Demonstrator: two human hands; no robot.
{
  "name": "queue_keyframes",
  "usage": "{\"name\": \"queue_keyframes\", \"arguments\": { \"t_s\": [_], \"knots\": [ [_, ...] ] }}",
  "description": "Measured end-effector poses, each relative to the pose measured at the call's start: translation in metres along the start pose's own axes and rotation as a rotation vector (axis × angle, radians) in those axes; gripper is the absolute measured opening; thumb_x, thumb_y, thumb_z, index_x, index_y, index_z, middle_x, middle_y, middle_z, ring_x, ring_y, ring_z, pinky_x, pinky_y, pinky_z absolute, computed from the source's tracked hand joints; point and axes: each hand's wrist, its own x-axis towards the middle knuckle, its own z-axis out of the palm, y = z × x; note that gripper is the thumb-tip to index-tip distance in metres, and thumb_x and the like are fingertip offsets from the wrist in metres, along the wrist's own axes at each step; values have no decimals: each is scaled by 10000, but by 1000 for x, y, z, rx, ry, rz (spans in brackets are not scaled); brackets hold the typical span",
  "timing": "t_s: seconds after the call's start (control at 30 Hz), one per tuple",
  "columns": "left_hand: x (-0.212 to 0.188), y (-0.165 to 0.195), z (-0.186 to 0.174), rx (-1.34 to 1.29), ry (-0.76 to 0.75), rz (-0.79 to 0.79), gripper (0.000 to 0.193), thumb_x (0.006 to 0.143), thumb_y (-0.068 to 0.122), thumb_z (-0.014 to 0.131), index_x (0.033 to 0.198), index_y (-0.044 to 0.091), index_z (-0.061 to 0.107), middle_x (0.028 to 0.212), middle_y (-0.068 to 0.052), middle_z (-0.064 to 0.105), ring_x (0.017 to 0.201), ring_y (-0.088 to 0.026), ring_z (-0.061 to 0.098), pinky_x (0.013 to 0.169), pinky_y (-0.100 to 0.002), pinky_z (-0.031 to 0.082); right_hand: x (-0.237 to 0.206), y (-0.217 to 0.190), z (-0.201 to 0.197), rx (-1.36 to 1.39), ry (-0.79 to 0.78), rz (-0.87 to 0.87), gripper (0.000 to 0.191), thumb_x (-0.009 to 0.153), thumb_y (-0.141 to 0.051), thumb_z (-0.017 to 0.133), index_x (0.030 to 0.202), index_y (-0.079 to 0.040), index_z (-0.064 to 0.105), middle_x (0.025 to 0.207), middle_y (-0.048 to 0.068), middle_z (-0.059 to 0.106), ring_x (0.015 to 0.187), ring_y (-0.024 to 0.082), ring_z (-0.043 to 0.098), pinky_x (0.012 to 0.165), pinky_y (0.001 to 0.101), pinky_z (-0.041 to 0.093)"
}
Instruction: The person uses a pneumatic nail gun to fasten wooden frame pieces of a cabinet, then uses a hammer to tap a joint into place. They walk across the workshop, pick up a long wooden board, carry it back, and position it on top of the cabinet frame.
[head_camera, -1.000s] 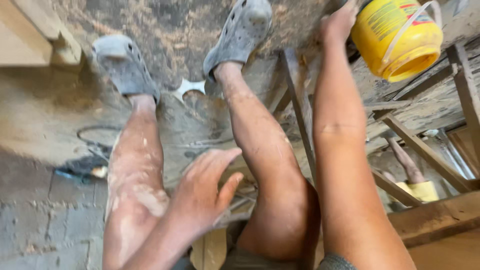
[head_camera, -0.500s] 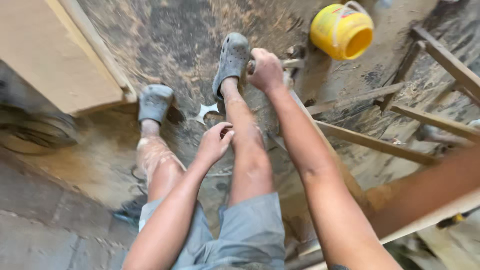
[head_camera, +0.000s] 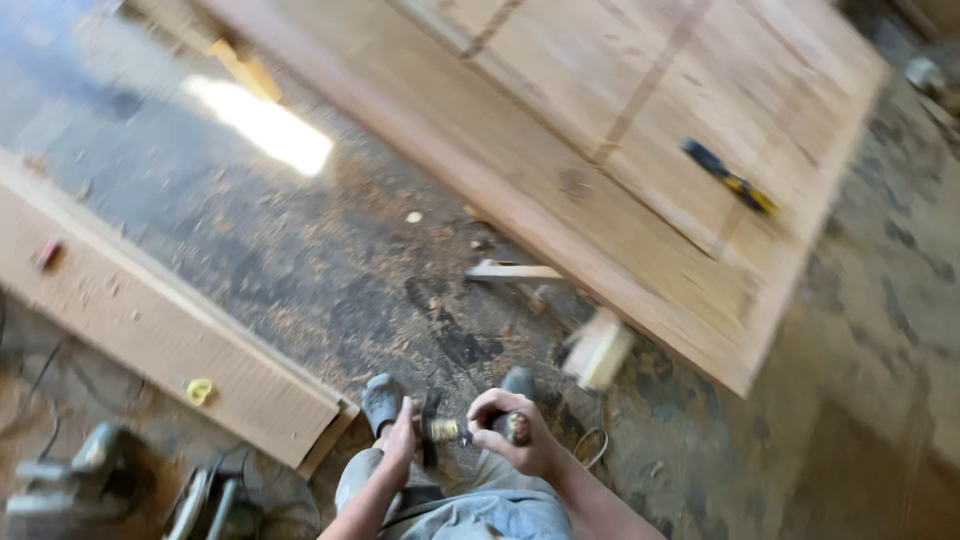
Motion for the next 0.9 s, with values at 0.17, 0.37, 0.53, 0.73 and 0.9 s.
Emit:
{"name": "queue_keyframes", "arguments": {
  "t_s": [0.17,0.37,0.53,0.73,0.9],
  "knots": [
    [-55,-57,157,-89,-522,-201,567,965,602,456,1030,102,714,789,-46,680,676,-185,608,621,-354,462,-158,2,-64,577,496,-97,224,946,-109,701,1100,22,604,770,53,593,647,119,536,606,282,438],
    [-83,-139,388,330,-721,-252,501,999,553,547,874,75,632,728,-37,608,605,-161,585,568,-332,485,-384,70,-140,434,1098,50,171,968,-150,658,1070,-28,598,822,25,614,722,116,607,663,272,496],
    [-139,-214,595,924,-892,-152,469,991,492,582,817,62,646,629,-31,574,494,-146,508,485,-307,413,-548,117,-187,139,1435,8,96,1007,-111,649,981,-31,603,872,45,616,840,134,611,770,297,509],
    [-184,-293,748,760,-1223,-386,388,1066,413,537,1042,51,676,900,-76,688,786,-177,649,748,-342,539,-673,135,-262,297,1724,-366,340,1120,-154,538,786,-99,511,731,47,568,764,169,641,816,322,546],
    [-178,-297,866,1248,-1159,-136,573,1001,464,499,1381,44,582,1283,-139,673,1137,-263,650,971,-439,524,-747,169,-348,350,2070,-144,325,1063,-194,606,775,-68,523,642,37,504,591,185,495,617,376,423]
  ]
}}
